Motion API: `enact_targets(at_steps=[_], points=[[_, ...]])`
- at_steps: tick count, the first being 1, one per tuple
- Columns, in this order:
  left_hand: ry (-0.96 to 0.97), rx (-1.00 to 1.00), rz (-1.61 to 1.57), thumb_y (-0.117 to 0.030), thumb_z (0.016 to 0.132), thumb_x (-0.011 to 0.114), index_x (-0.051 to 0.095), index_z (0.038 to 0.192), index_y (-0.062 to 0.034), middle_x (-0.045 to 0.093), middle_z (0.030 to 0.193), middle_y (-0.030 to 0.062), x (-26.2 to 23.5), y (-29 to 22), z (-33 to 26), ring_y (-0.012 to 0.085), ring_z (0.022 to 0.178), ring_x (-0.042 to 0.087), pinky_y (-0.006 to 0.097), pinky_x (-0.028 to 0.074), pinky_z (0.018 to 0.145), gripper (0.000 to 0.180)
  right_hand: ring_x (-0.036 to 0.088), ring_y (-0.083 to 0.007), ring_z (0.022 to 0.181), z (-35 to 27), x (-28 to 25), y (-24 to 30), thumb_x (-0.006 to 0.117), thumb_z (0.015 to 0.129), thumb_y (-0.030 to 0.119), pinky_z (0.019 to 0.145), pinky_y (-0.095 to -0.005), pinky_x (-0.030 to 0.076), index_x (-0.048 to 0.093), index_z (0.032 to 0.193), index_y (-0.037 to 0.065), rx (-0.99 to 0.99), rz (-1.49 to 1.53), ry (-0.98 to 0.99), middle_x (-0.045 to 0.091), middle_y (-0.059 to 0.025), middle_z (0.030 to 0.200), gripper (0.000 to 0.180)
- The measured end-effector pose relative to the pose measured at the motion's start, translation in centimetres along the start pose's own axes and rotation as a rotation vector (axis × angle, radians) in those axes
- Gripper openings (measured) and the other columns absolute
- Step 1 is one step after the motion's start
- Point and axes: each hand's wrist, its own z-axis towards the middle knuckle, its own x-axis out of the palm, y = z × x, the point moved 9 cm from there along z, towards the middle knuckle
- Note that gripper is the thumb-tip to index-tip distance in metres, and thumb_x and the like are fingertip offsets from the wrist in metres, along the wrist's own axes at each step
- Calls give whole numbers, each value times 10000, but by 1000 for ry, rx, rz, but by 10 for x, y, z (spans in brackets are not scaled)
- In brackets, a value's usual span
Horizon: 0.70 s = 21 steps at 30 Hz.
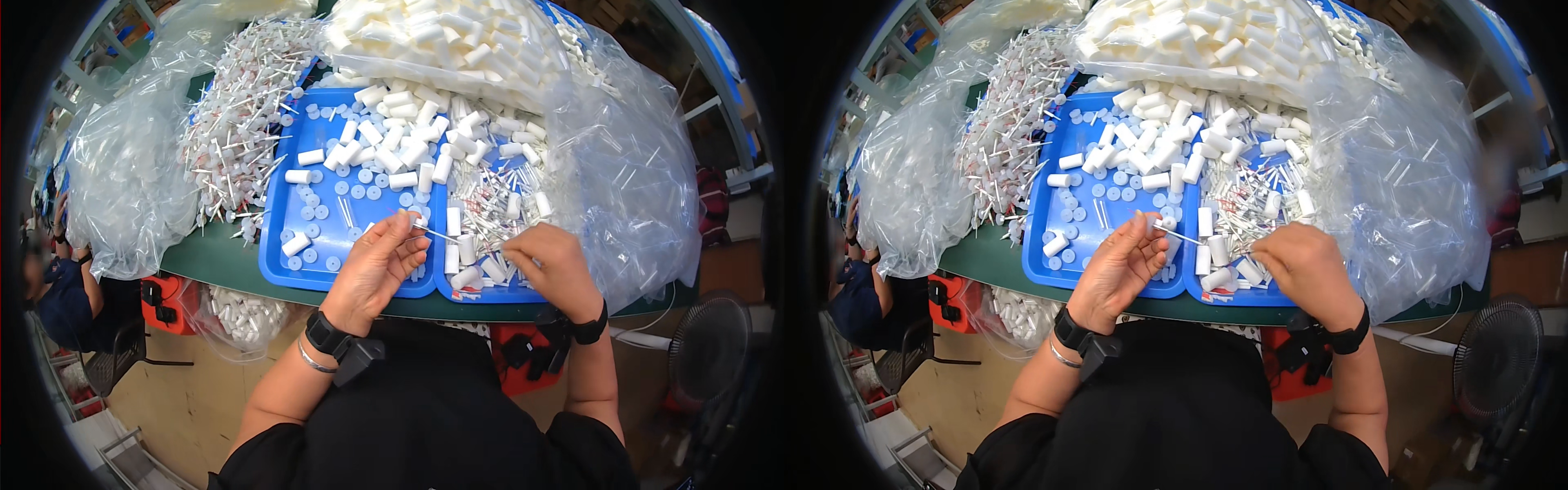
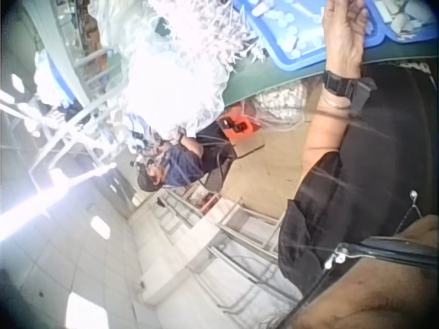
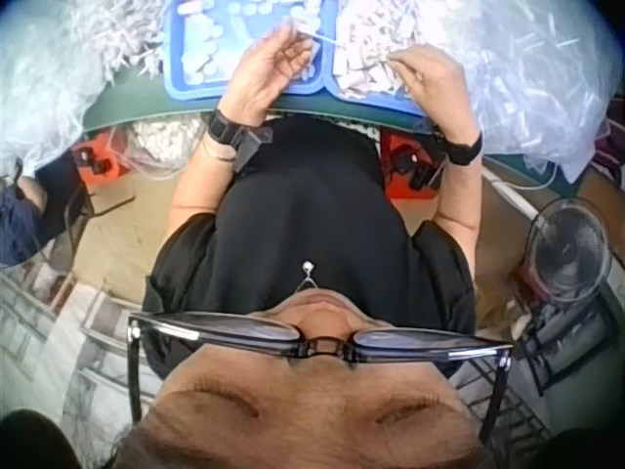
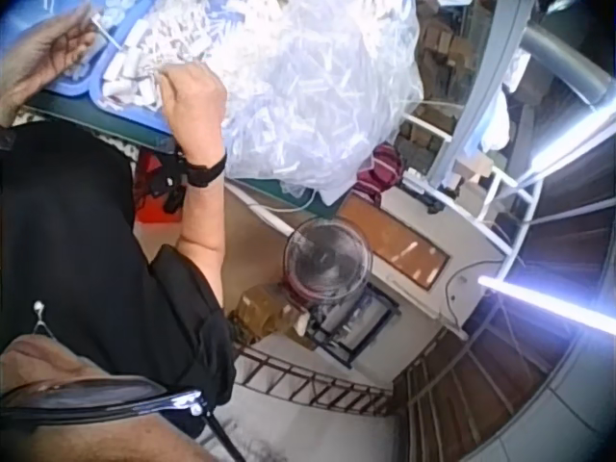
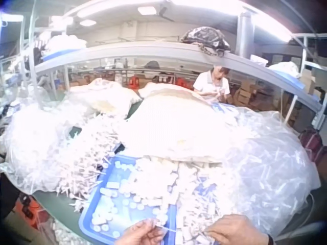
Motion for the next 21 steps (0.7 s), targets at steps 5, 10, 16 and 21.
enact_targets(at_steps=[5, 10, 16, 21], points=[[25, -23, 2, -321, 1033, 665, 658, 1189, -28, 706, 1069, 130, 4, 6, -4, 236, 1036, 720, 331, 615, 894, 332, 653, -320, 790, -21, 22, 5, 715, 822, 74, 700, -448, 523, 706, 846, 49, -34, -92, 121, 640, -101, 804, 36], [-2, -24, 24, -317, 1034, 663, 647, 1216, -11, 704, 1059, 134, 2, 6, -5, 232, 1009, 726, 321, 627, 867, 356, 660, -339, 786, -43, 13, -18, 733, 818, 103, 708, -447, 526, 717, 868, 60, 141, -257, 184, 652, -113, 812, 69], [2, -56, 41, -312, 1031, 669, 647, 1222, -12, 704, 1055, 125, 7, 16, -3, 210, 988, 727, 313, 630, 857, 355, 666, -315, 683, -43, 31, -15, 684, 814, 74, 641, -424, 528, 688, 916, 67, 50, -357, 168, 640, -93, 758, 102], [10, -84, 23, -263, 1037, 665, 659, 1205, -25, 708, 1055, 109, 8, 20, -4, 198, 984, 728, 310, 620, 877, 292, 673, -290, 667, -37, 34, -11, 641, 809, 40, 617, -404, 522, 657, 933, 63, 10, -439, 194, 640, -84, 744, 128]])
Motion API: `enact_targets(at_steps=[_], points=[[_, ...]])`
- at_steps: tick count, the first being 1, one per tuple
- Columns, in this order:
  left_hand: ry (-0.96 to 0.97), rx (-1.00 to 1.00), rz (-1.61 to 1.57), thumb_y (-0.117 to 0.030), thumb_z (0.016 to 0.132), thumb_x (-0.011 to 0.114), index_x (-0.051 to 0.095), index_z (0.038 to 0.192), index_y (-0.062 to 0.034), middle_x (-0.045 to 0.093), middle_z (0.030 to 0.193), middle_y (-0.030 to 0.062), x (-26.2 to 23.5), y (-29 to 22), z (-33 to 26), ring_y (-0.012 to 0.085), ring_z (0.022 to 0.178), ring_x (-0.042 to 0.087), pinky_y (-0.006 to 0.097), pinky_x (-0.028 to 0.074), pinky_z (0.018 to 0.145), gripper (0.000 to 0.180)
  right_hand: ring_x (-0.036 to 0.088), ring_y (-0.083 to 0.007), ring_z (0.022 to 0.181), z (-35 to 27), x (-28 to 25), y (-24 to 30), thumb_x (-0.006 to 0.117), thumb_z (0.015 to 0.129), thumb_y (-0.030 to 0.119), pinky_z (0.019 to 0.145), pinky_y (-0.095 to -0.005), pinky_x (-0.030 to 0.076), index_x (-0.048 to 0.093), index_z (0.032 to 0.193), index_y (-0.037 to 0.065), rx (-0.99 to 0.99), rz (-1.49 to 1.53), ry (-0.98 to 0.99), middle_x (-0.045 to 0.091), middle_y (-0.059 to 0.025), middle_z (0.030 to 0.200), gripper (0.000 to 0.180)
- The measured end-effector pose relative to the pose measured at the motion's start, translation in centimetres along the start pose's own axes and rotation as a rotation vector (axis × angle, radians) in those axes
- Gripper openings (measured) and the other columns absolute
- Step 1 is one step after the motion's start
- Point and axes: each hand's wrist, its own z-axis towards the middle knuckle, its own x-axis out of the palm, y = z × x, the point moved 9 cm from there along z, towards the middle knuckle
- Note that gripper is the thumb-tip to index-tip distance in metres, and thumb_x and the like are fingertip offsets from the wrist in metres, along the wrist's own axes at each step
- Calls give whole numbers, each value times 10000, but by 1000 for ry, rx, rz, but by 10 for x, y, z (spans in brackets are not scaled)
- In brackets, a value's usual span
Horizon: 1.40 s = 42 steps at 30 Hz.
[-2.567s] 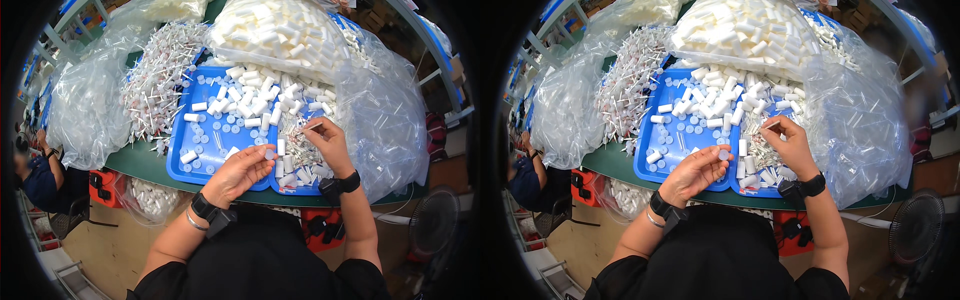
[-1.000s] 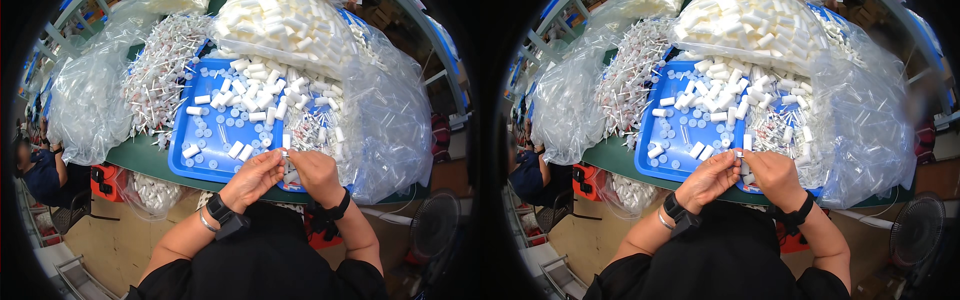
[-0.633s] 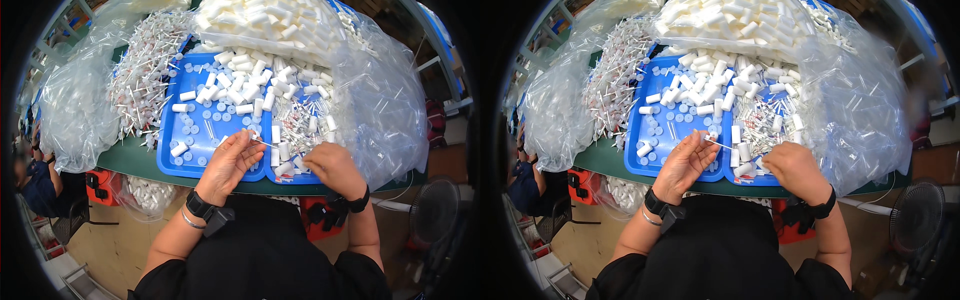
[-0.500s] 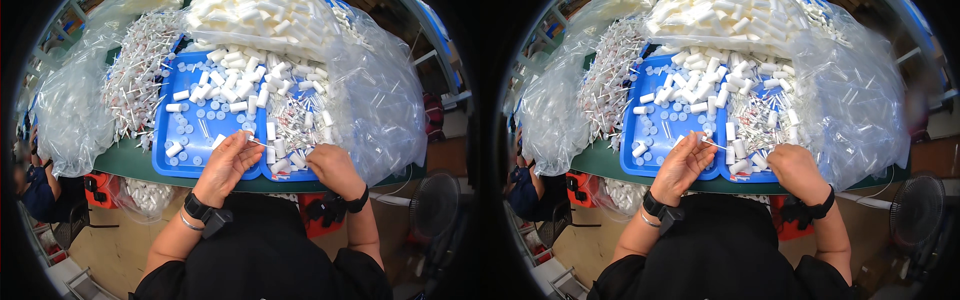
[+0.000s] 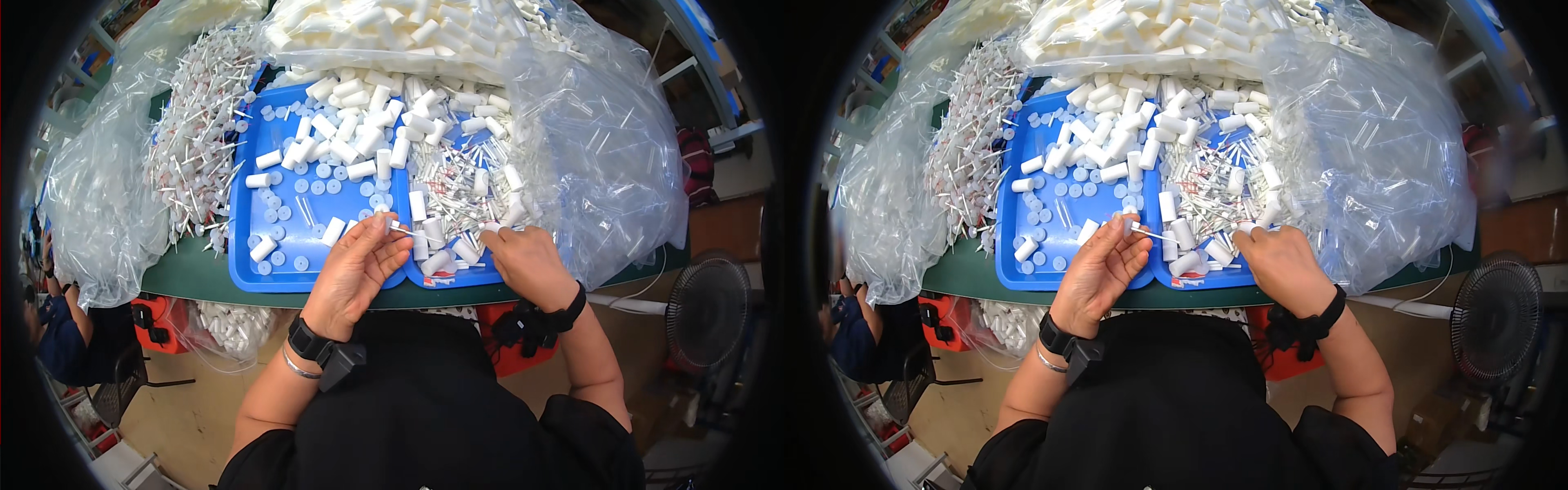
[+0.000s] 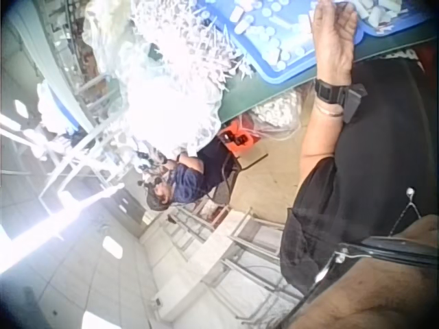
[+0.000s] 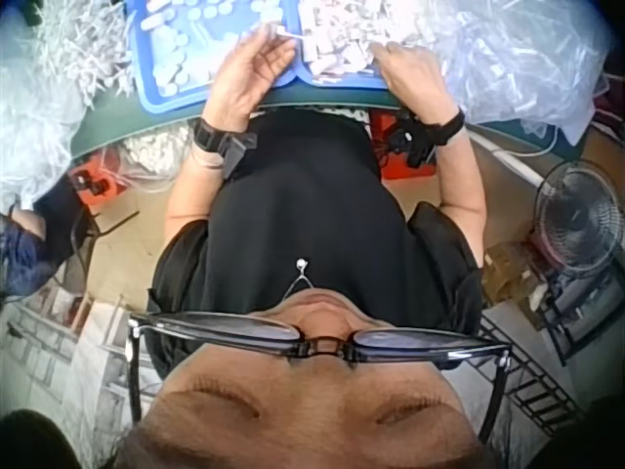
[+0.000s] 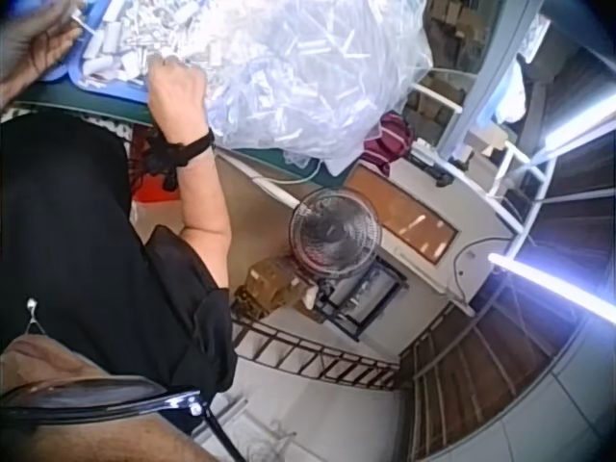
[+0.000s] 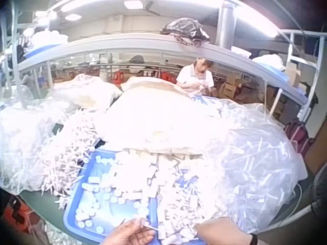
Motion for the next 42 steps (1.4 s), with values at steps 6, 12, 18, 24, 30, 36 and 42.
enact_targets(at_steps=[6, 12, 18, 24, 30, 36, 42], points=[[-5, -11, -12, -248, 1040, 661, 663, 1199, -25, 712, 1048, 105, -1, 1, 0, 194, 982, 728, 312, 615, 885, 274, 667, -276, 653, 4, 9, 3, 632, 806, 54, 618, -397, 511, 626, 841, 79, -105, -10, -6, 647, -81, 740, 43], [22, -25, -16, -255, 1039, 662, 651, 1213, -11, 705, 1067, 117, 2, 5, 0, 194, 986, 726, 311, 615, 889, 300, 665, -293, 645, 6, 17, -8, 655, 811, 89, 618, -415, 511, 613, 743, 86, -152, 40, -44, 650, -86, 711, 80], [41, -18, 11, -243, 1042, 654, 645, 1232, -7, 709, 1085, 126, 9, 5, -1, 201, 1003, 728, 303, 613, 895, 302, 679, -291, 659, 2, -12, -18, 731, 851, 129, 614, -400, 533, 718, 867, 68, -28, 357, -196, 676, -89, 739, 65], [87, -25, 28, -221, 1041, 653, 634, 1250, 0, 713, 1093, 125, 23, 13, 0, 196, 1024, 728, 299, 610, 917, 305, 698, -255, 649, 12, -38, 7, 762, 860, 82, 584, -353, 541, 709, 905, 48, 53, 583, -210, 714, -91, 798, 77], [89, -14, 43, -207, 1038, 657, 629, 1247, 12, 712, 1101, 119, 23, 14, -1, 196, 1035, 729, 294, 612, 921, 304, 696, -262, 654, 15, -39, 14, 772, 854, 74, 594, -354, 544, 698, 907, 39, 22, 578, -239, 718, -96, 820, 97], [122, 3, 113, -182, 1037, 655, 622, 1299, 22, 708, 1181, 119, 26, 16, -1, 189, 1071, 716, 304, 592, 951, 334, 674, -241, 636, 22, -36, 18, 745, 913, 96, 610, -336, 535, 691, 947, 23, 31, 686, -299, 703, -104, 847, 96], [137, -14, 233, -202, 1014, 702, 631, 1351, -4, 714, 1134, 57, 31, 12, -10, 128, 1002, 683, 250, 561, 868, 397, 640, -83, 607, 27, 32, 21, 558, 1095, 244, 580, -219, 499, 647, 1056, -20, 412, 1591, 247, 695, -51, 834, 281]])
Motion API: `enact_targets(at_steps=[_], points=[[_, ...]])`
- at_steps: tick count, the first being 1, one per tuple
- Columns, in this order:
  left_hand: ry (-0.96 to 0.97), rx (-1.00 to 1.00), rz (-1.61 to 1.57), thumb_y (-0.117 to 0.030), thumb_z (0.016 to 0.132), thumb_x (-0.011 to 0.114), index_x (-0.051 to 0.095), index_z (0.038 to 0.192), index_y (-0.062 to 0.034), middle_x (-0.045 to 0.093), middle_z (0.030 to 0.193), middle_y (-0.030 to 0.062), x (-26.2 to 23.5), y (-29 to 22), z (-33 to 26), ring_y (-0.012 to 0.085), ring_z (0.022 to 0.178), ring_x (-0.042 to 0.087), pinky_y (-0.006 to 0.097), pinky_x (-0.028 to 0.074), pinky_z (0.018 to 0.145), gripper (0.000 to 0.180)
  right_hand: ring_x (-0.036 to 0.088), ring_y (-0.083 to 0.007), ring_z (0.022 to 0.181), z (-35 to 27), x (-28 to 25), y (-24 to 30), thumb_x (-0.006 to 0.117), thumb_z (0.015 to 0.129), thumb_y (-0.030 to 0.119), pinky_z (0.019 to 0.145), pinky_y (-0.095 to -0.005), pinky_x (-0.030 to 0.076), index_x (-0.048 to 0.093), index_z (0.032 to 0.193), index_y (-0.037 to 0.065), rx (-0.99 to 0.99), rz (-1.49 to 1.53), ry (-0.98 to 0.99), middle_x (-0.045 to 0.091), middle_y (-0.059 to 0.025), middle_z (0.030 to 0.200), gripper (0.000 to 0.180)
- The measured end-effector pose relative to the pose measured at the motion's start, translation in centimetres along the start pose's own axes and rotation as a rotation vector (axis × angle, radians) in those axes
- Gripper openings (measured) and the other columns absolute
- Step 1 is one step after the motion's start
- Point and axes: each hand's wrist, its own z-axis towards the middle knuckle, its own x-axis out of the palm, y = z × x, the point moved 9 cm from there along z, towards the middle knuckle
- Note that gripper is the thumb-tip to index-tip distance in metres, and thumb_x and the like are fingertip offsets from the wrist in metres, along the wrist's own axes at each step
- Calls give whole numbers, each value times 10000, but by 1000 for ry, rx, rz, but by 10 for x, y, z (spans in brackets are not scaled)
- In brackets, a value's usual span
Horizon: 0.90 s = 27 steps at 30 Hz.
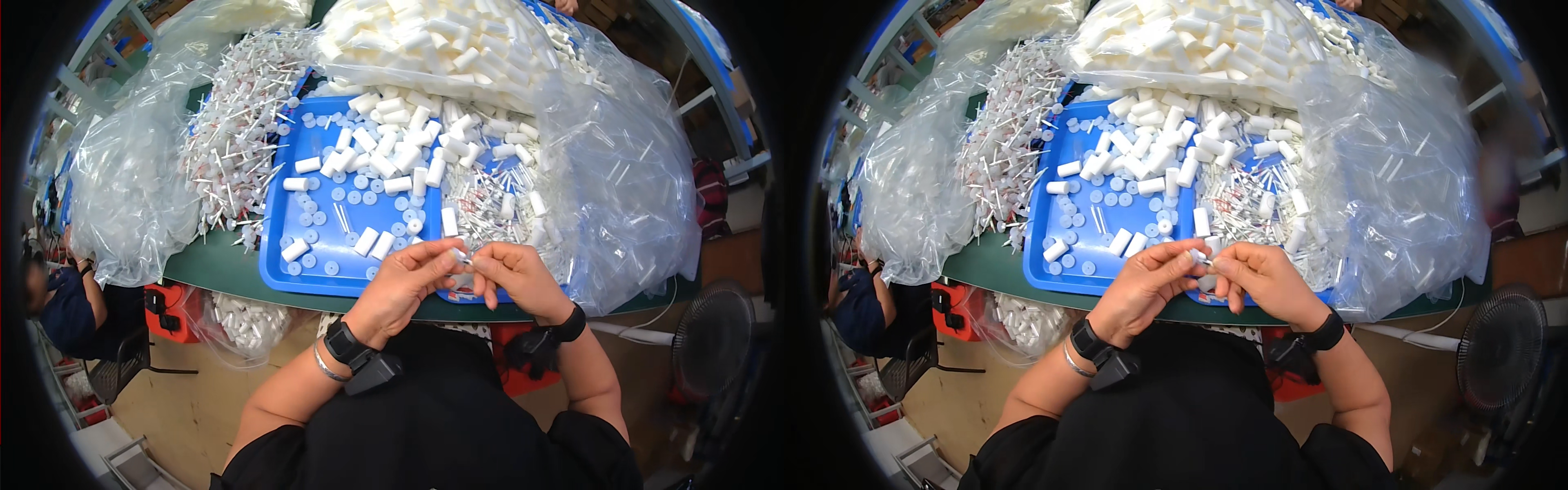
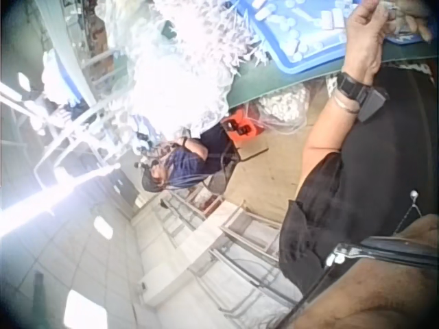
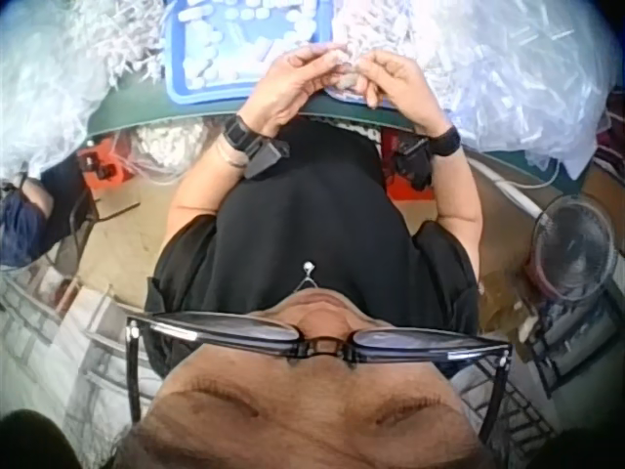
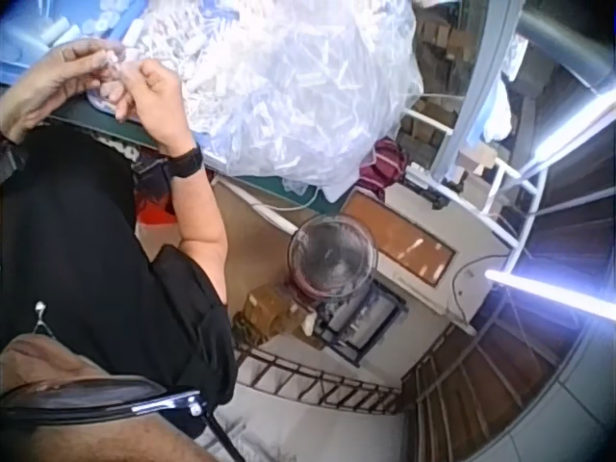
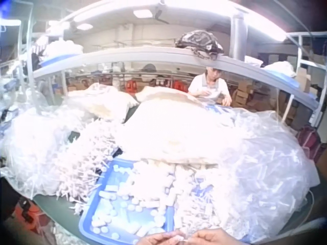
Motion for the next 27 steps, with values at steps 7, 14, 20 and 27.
enact_targets(at_steps=[7, 14, 20, 27], points=[[-63, 89, 126, -200, 1022, 684, 646, 1327, 2, 672, 952, 26, -15, -25, -2, 97, 851, 619, 238, 516, 791, 368, 713, -155, 645, -2, 20, 29, 575, 1074, 173, 634, -279, 576, 647, 1202, -18, -256, -370, -129, 732, -119, 851, 241], [-308, 702, -399, -232, 1032, 670, 624, 1252, 12, 719, 1115, 92, -133, -223, -33, 155, 999, 689, 255, 551, 852, 331, 730, -261, 730, -17, -60, 74, 638, 1004, 96, 672, -327, 556, 693, 1186, 2, -440, -785, -501, 747, -172, 898, 212], [-288, 418, 627, -155, 976, 718, 681, 1275, -30, 733, 1140, 80, -72, -153, -1, 170, 1015, 689, 304, 533, 890, 326, 686, -346, 890, 17, -68, 87, 633, 896, 11, 779, -460, 543, 726, 1030, 33, -635, -1181, -539, 701, -143, 942, 165], [-158, 787, 1628, -9, 879, 699, 695, 1177, -13, 689, 1131, 167, -26, -95, 25, 367, 1049, 630, 417, 512, 940, 297, 681, -350, 901, 83, -63, 60, 580, 800, -26, 794, -459, 542, 681, 907, 27, -519, -1610, -370, 686, -147, 924, 157]])
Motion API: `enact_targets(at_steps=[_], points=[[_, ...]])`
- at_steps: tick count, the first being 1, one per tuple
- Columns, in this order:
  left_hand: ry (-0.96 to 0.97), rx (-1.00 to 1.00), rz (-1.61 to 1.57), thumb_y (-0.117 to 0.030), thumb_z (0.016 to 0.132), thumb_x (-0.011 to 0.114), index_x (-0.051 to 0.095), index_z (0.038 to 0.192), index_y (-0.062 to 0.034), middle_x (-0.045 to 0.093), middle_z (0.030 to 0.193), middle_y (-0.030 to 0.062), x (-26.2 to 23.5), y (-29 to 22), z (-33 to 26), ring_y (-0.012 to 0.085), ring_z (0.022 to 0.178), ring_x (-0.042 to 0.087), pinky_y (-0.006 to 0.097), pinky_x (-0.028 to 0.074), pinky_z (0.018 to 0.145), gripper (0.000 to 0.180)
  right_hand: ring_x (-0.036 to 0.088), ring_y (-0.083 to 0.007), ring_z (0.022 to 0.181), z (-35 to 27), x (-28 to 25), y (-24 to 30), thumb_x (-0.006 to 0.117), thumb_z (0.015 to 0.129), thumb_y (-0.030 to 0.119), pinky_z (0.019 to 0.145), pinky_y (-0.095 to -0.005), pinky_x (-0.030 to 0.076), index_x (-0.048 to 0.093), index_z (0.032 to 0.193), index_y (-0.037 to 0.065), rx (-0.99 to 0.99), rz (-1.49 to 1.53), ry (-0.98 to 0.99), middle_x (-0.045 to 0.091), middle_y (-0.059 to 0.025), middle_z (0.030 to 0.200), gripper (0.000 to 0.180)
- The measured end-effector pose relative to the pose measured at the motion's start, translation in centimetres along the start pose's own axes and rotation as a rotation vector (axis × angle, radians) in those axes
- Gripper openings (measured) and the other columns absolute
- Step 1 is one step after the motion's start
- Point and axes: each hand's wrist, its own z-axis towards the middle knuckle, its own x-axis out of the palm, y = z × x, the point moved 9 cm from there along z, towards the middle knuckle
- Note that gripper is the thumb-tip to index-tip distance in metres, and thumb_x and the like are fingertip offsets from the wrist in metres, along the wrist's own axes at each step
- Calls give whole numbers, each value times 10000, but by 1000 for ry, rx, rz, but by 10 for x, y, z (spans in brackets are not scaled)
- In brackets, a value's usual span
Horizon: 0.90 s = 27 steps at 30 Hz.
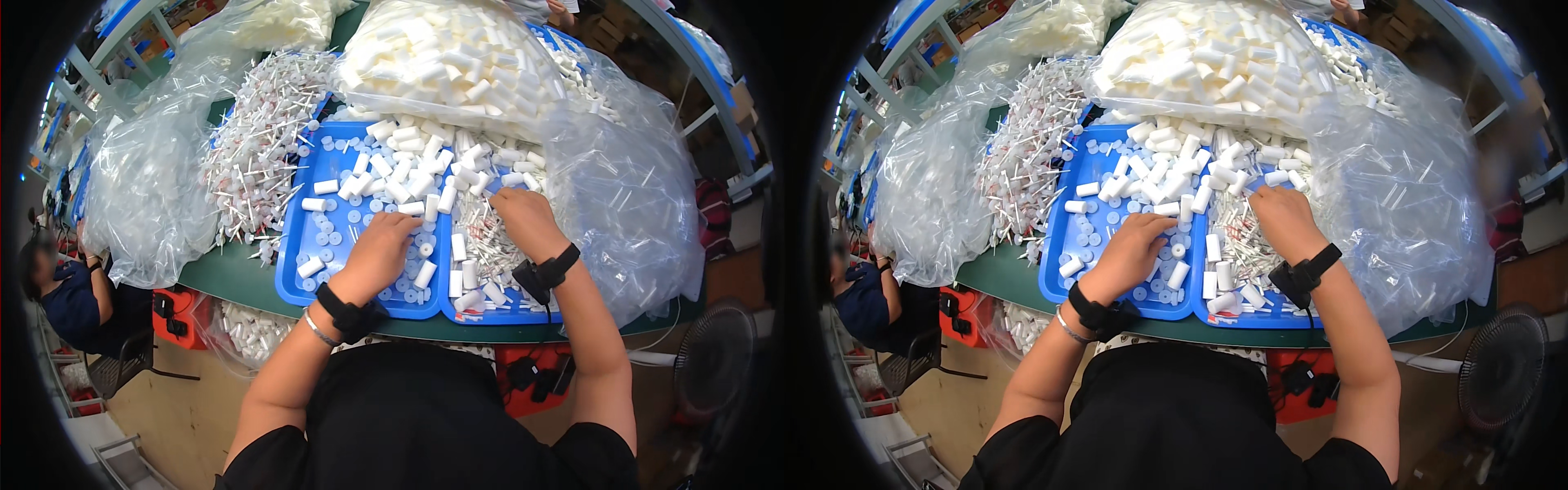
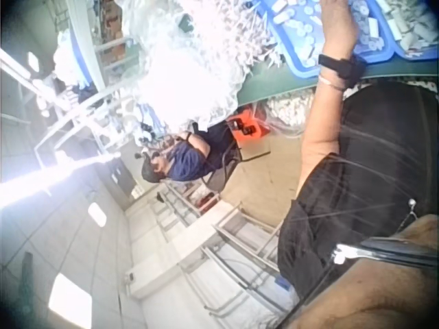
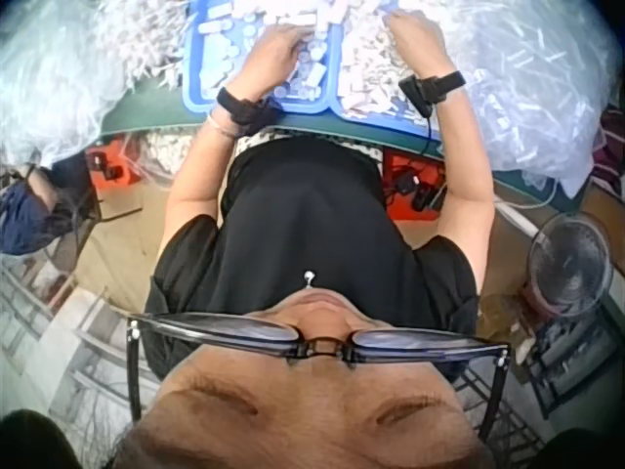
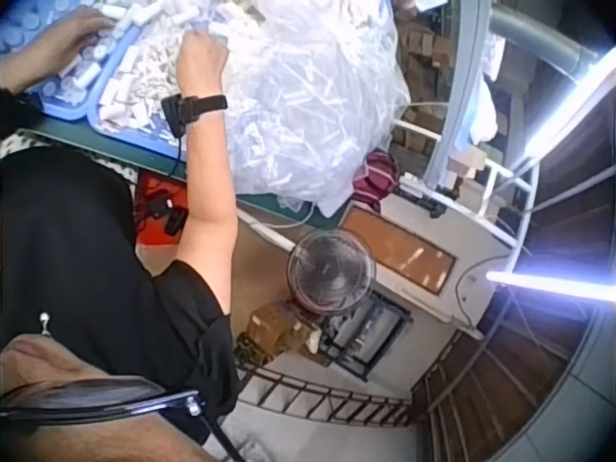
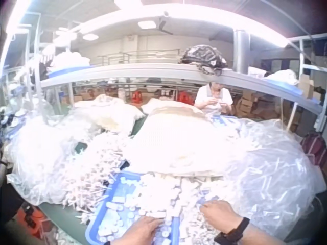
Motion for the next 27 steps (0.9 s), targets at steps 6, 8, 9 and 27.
enact_targets(at_steps=[6, 8, 9, 27], points=[[76, -92, 59, -4, 850, 718, 683, 1151, -18, 658, 1058, 166, 10, 7, 1, 370, 981, 621, 455, 515, 873, 304, 679, -342, 830, -5, -5, 7, 600, 798, -13, 740, -457, 537, 662, 815, 23, -131, -27, -55, 660, -149, 834, 73], [88, -132, 42, -17, 850, 734, 679, 1152, -17, 656, 1034, 161, 9, 12, -1, 353, 942, 632, 440, 525, 845, 307, 675, -344, 824, -9, -12, 8, 608, 810, -3, 749, -463, 534, 666, 822, 24, -145, 5, -64, 664, -148, 838, 66], [88, -143, 13, -24, 854, 740, 677, 1154, -17, 659, 1025, 157, 7, 13, -3, 337, 922, 643, 424, 532, 831, 307, 673, -345, 821, -12, -15, 8, 612, 815, 2, 754, -466, 533, 668, 826, 25, -151, 22, -68, 666, -148, 839, 62], [138, -771, -1602, -171, 1034, 662, 615, 1352, 8, 695, 1197, 87, 28, -10, -45, 139, 1015, 685, 269, 562, 912, 368, 674, -345, 836, -19, -5, -18, 689, 830, 162, 740, -470, 525, 704, 778, 61, 336, 369, -81, 697, -114, 871, 115]])
